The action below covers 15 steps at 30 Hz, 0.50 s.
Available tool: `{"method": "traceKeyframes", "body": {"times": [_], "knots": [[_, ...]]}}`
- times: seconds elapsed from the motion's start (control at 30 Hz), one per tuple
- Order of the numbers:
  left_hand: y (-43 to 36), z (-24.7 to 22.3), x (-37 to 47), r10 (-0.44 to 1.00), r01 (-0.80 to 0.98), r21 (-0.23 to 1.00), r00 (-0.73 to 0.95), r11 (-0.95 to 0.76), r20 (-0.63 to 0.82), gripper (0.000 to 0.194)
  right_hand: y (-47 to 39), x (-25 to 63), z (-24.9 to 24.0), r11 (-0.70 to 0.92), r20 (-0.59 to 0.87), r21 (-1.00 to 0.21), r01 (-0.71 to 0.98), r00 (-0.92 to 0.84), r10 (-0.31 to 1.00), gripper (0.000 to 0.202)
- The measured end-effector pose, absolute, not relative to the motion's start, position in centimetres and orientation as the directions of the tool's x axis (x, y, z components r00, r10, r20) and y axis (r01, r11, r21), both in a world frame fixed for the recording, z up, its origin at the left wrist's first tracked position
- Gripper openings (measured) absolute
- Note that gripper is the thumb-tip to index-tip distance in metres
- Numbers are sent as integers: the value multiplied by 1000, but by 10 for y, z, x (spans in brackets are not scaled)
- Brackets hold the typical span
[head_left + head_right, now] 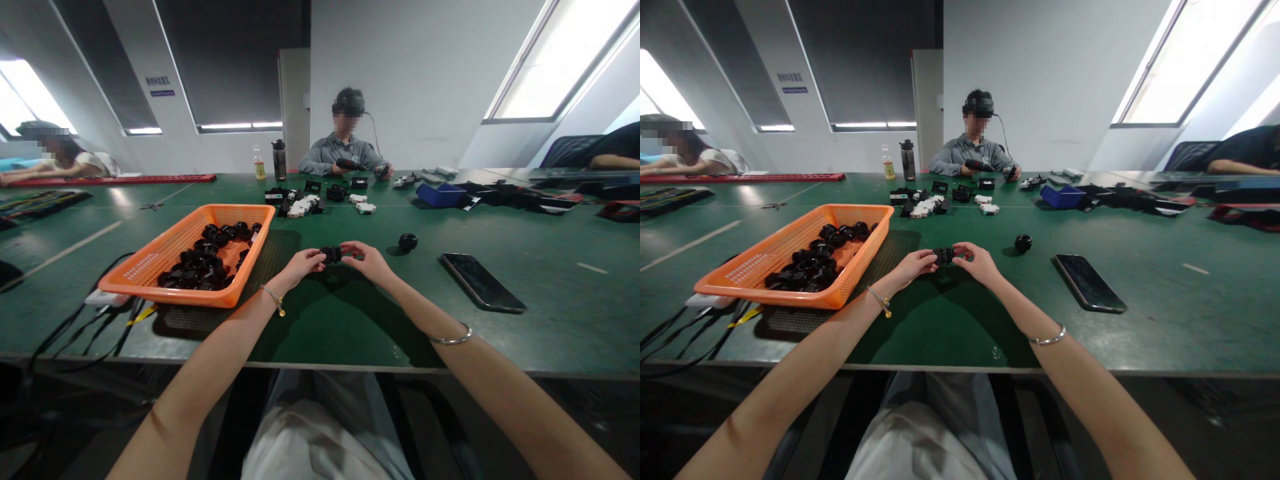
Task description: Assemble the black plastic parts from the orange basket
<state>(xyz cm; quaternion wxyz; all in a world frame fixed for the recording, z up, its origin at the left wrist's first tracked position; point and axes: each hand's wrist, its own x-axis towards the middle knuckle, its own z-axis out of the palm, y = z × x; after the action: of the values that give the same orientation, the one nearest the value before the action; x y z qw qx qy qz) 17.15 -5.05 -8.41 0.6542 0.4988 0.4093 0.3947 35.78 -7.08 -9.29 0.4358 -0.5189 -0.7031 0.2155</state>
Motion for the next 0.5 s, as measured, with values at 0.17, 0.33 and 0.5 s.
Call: {"method": "traceKeyframes", "body": {"times": [0.17, 0.33, 0.5], "knots": [[-52, -82, 172, 927, -105, 974, 342, 198, -152, 18, -72, 357, -92, 370, 383, -759, 535, -92, 919, 29], [-52, -82, 171, 922, -100, 976, 360, 194, -146, 17, -75, 357, -89, 354, 370, -761, 544, -85, 925, 29], [-52, -83, 172, 920, -103, 976, 365, 193, -143, 15, -76, 356, -88, 341, 356, -743, 576, -91, 930, 34]]}}
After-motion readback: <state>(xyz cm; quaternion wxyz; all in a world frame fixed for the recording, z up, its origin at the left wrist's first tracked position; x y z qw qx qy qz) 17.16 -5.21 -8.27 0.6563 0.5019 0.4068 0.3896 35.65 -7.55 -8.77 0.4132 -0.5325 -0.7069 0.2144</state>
